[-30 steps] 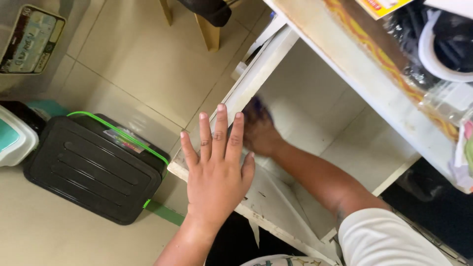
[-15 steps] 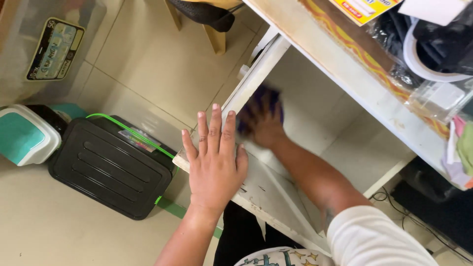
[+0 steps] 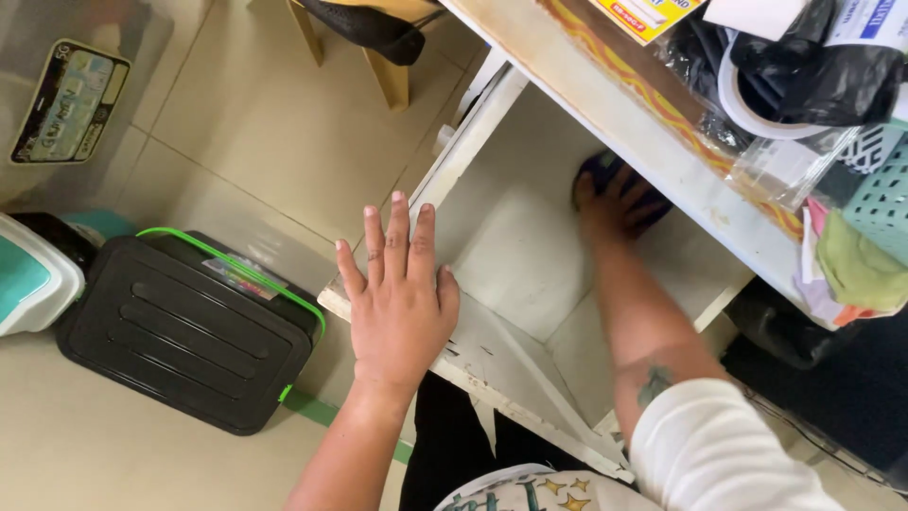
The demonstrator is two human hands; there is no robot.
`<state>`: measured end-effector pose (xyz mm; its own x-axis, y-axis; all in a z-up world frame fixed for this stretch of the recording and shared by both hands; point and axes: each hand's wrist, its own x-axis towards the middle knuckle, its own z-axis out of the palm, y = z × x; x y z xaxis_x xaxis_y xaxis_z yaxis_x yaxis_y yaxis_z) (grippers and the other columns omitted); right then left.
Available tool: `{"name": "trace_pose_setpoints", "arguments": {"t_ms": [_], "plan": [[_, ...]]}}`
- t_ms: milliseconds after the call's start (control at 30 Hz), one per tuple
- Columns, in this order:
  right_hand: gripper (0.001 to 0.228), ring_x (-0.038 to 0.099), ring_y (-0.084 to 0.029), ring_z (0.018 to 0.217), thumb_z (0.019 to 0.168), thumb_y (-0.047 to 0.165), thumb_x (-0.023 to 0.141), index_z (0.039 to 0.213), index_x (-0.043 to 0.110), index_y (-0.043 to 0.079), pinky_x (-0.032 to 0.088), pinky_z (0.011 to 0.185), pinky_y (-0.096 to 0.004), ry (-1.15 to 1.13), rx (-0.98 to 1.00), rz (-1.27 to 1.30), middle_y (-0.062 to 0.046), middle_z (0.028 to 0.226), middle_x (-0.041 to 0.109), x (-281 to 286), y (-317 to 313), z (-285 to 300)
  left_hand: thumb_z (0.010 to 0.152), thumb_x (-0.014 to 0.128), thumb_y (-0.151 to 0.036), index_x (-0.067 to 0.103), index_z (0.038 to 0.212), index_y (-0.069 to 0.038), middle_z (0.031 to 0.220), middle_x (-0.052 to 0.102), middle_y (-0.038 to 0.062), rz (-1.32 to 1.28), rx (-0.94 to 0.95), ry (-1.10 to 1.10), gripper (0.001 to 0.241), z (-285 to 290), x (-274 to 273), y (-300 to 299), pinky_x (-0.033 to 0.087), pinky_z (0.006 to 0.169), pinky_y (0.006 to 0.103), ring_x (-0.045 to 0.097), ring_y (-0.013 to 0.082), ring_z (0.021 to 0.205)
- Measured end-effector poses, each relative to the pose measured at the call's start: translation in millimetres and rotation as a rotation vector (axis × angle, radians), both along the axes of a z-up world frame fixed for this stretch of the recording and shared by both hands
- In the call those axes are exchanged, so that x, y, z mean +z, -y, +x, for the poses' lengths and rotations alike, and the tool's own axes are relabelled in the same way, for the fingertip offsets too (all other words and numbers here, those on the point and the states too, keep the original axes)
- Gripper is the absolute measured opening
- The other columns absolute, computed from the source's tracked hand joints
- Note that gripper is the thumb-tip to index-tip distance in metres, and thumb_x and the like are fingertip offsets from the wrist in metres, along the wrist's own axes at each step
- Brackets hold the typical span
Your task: The person empties a cluttered desk drawer by removing various items such as papers, boxes, and a small potted plant onto the desk surface. After emptying the drawer, the person uses a blue cloth to wipe the interior surfaces clean. Finally, the person begins placing some of the items back into the drawer.
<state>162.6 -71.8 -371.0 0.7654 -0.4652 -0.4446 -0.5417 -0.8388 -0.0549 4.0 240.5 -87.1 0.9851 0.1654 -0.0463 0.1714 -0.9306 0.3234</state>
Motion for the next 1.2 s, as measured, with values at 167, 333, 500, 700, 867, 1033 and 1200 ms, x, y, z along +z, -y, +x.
{"name": "trace_pose_setpoints", "arguments": {"t_ms": [167,333,500,700,867,1033,1200], "plan": [[0.099,-0.019,-0.058,0.152,0.086,0.085,0.037,0.163,-0.007,0.043,0.000,0.115,-0.078,-0.078,-0.232,0.027,-0.011,0.171,-0.025,-4.6,-88.2,-133.8,0.090,0.061,-0.029,0.041,0.155,-0.011,0.163,0.035,0.015,-0.018,-0.020,-0.007,0.070,1.6,9.0,0.7,0.020,0.118,0.0682,0.030,0.0395,0.151],[0.100,-0.026,-0.061,0.144,0.089,0.082,0.043,0.162,-0.006,0.036,-0.008,0.109,-0.078,-0.153,0.053,0.025,-0.020,0.165,-0.029,3.6,-81.7,-140.8,0.090,0.061,-0.029,0.042,0.154,-0.011,0.163,0.035,0.015,-0.008,-0.027,-0.045,0.069,-0.3,6.8,-0.9,0.021,0.117,0.0675,0.029,0.0398,0.151],[0.091,-0.002,-0.060,0.154,0.094,0.081,0.046,0.169,0.019,0.038,0.005,0.118,-0.081,0.185,0.166,-0.169,-0.017,0.173,0.002,9.6,-27.3,-25.0,0.090,0.062,-0.028,0.042,0.155,-0.011,0.163,0.035,0.015,-0.007,-0.018,-0.032,0.070,2.9,7.1,-0.1,0.022,0.117,0.0676,0.030,0.0390,0.151],[0.093,-0.004,-0.061,0.148,0.094,0.078,0.047,0.166,0.015,0.029,0.003,0.113,-0.083,0.087,0.269,-0.058,-0.020,0.169,-0.001,-19.7,21.9,15.7,0.091,0.062,-0.029,0.040,0.156,-0.010,0.164,0.032,0.015,0.000,-0.017,-0.017,0.071,3.8,6.9,0.4,0.022,0.118,0.0673,0.029,0.0392,0.152],[0.091,-0.015,-0.059,0.148,0.090,0.071,0.047,0.165,0.012,0.033,-0.003,0.110,-0.081,-0.102,0.550,0.012,-0.018,0.170,-0.011,40.2,-52.5,-45.5,0.090,0.061,-0.029,0.039,0.156,-0.011,0.165,0.031,0.014,0.001,-0.023,-0.027,0.072,1.9,8.8,2.5,0.022,0.118,0.0664,0.028,0.0386,0.152],[0.086,-0.025,-0.052,0.149,0.091,0.070,0.045,0.163,0.013,0.036,-0.013,0.111,-0.076,-0.313,0.942,0.174,-0.015,0.169,-0.017,80.4,-158.7,-91.0,0.090,0.062,-0.030,0.039,0.156,-0.011,0.164,0.031,0.014,0.015,-0.009,-0.017,0.073,1.0,8.2,1.6,0.022,0.118,0.0660,0.028,0.0384,0.152],[0.060,-0.013,-0.038,0.159,0.103,0.053,0.040,0.161,0.026,0.043,-0.004,0.125,-0.060,-0.356,1.402,0.286,-0.001,0.175,-0.006,71.8,-152.9,-104.0,0.089,0.062,-0.027,0.040,0.156,-0.010,0.165,0.031,0.014,0.000,-0.025,-0.017,0.072,0.4,5.8,0.5,0.022,0.119,0.0652,0.028,0.0387,0.152]]}}
